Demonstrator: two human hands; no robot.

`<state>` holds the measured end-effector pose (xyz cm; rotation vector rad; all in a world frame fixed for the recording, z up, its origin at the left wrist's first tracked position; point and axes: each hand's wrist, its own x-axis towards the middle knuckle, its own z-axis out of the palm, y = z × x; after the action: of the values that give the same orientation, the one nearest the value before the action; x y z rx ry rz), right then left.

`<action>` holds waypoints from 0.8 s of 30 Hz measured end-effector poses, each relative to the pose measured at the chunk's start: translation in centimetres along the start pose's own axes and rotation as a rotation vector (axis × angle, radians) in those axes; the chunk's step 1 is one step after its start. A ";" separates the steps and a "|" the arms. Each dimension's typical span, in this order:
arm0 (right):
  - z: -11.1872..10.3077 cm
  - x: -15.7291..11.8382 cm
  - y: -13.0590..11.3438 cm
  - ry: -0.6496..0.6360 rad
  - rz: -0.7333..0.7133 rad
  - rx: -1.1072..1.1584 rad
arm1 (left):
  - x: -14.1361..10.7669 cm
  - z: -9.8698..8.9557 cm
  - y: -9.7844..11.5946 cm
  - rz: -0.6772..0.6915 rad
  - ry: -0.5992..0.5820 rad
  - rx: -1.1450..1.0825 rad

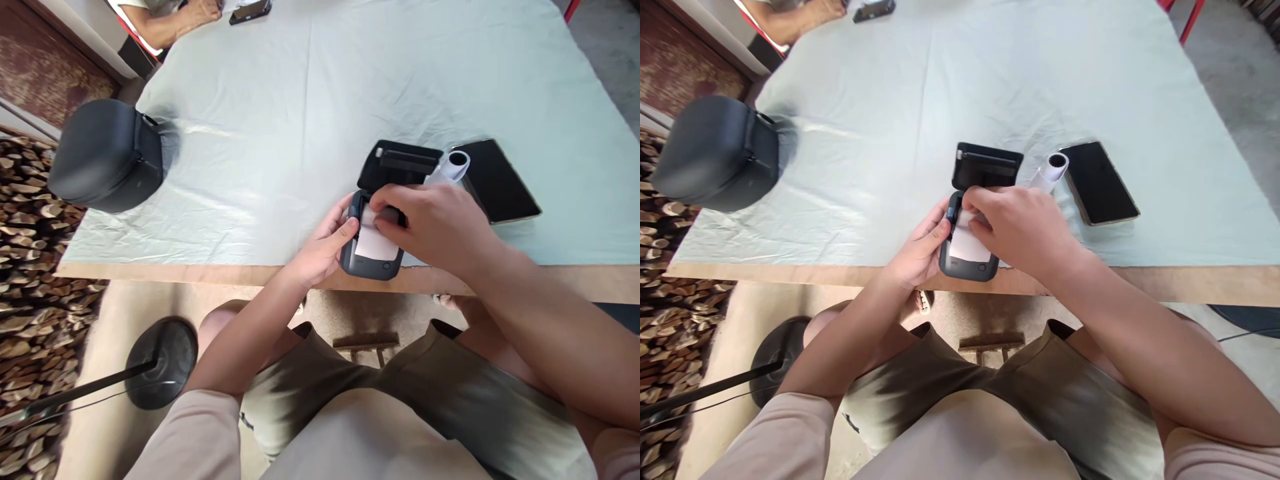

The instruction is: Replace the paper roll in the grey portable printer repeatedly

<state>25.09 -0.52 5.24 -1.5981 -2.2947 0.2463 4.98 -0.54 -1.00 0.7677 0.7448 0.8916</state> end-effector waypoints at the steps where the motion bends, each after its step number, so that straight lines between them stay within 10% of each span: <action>1: -0.1 -0.1 -0.1 -0.028 0.010 -0.073 | -0.1 0.1 0.0 -0.005 -0.003 0.012; 13: -0.5 -0.4 -0.3 -0.067 0.010 -0.132 | 0.1 0.1 0.0 0.006 -0.024 0.026; 24: -1.1 0.3 4.1 0.045 0.408 1.530 | 0.4 -0.5 -0.1 0.006 -0.001 -0.117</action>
<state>28.98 1.14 5.00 -1.0373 -0.9672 1.5306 4.76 -0.06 -1.46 0.6672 0.6839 0.9317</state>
